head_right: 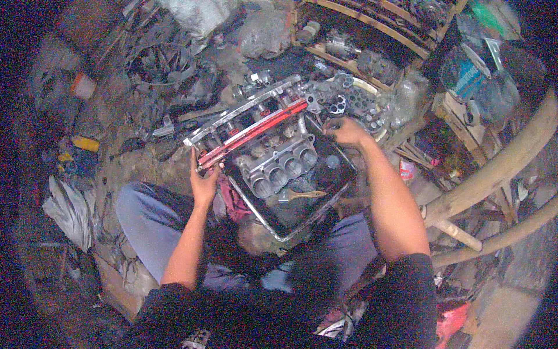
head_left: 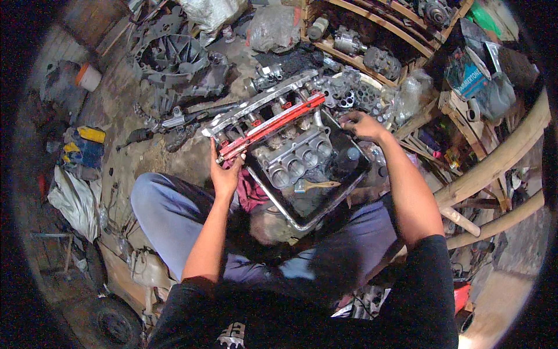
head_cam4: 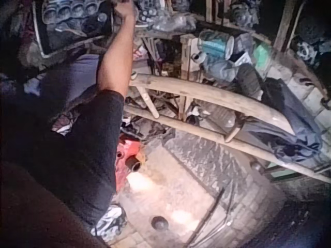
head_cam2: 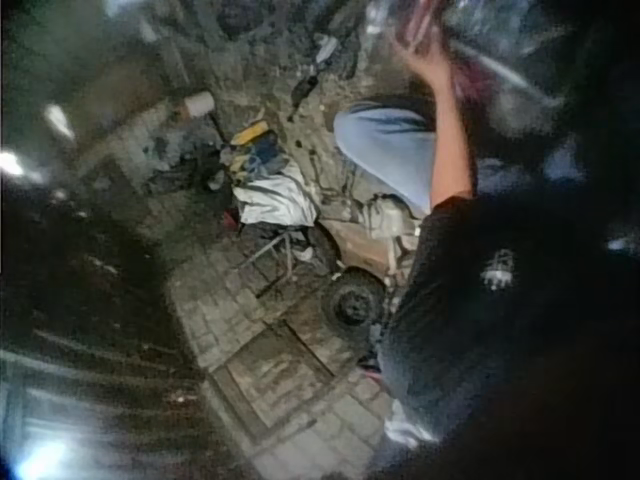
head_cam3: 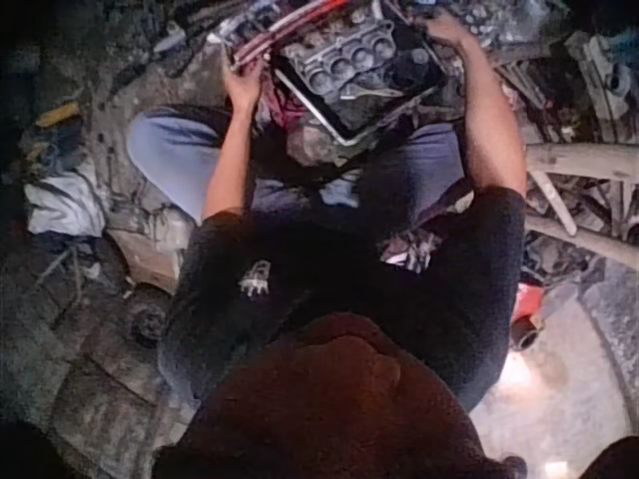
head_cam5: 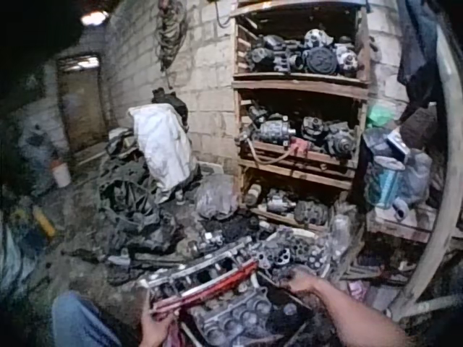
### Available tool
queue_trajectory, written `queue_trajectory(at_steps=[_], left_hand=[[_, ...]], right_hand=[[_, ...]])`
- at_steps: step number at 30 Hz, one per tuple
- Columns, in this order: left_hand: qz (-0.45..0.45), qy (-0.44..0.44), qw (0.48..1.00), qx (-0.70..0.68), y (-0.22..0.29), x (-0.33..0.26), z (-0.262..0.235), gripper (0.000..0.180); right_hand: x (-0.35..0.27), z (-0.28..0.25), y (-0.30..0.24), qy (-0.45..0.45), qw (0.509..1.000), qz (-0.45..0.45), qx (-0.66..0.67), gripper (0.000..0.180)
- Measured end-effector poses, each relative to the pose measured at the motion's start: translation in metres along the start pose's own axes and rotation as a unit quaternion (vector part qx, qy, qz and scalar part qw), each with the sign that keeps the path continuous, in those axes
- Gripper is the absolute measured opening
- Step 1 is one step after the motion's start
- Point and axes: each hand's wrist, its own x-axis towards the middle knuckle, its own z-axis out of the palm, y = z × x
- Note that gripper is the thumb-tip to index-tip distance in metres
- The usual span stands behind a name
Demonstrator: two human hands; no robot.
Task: The person sits on the floor and assembles a cylinder head using a torque wrench and a brush. They tighten bolts on the cylinder head and apply a substance with a brush to the surface.
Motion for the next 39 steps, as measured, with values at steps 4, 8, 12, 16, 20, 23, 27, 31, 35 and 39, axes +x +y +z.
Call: queue_trajectory(at_steps=[4,8,12,16,20,23,27,31,35,39], left_hand=[[-0.017,-0.02,0.998,-0.055,0.004,-0.002,0.001,0.097],[-0.088,-0.033,0.99,-0.102,0.01,-0.006,-0.002,0.097],[-0.125,0.012,0.987,-0.098,-0.007,-0.013,0.002,0.085],[-0.186,0.032,0.972,-0.143,-0.013,-0.023,0.018,0.042],[-0.193,0.036,0.971,-0.138,-0.018,-0.016,0.024,0.033],[-0.28,0.061,0.933,-0.219,-0.006,-0.029,0.036,0.039],[-0.367,0.029,0.887,-0.28,-0.005,-0.036,0.038,0.044],[-0.344,0.029,0.89,-0.298,-0.007,-0.039,0.04,0.04],[-0.344,0.022,0.885,-0.313,-0.024,-0.038,0.042,0.043],[-0.351,0.027,0.886,-0.302,0.018,-0.045,0.05,0.049]], right_hand=[[-0.021,-0.019,-0.009,-0.126,0.989,0.052,-0.055,0.038],[-0.073,-0.05,-0.057,-0.192,0.976,-0.018,-0.099,0.073],[-0.09,-0.042,-0.056,-0.277,0.957,-0.085,-0.011,0.091],[-0.098,-0.01,-0.07,-0.2,0.978,-0.043,-0.049,0.083],[-0.09,0.009,-0.065,-0.079,0.984,-0.056,-0.147,0.062],[-0.107,-0.001,-0.063,-0.033,0.992,-0.09,-0.085,0.055],[-0.146,-0.03,-0.07,0.106,0.99,-0.095,-0.018,0.05],[-0.219,-0.038,-0.062,0.315,0.945,-0.007,0.089,0.053],[-0.277,-0.023,-0.02,0.474,0.878,0.053,0.034,0.06],[-0.309,-0.005,-0.004,0.439,0.882,0.158,0.064,0.058]])
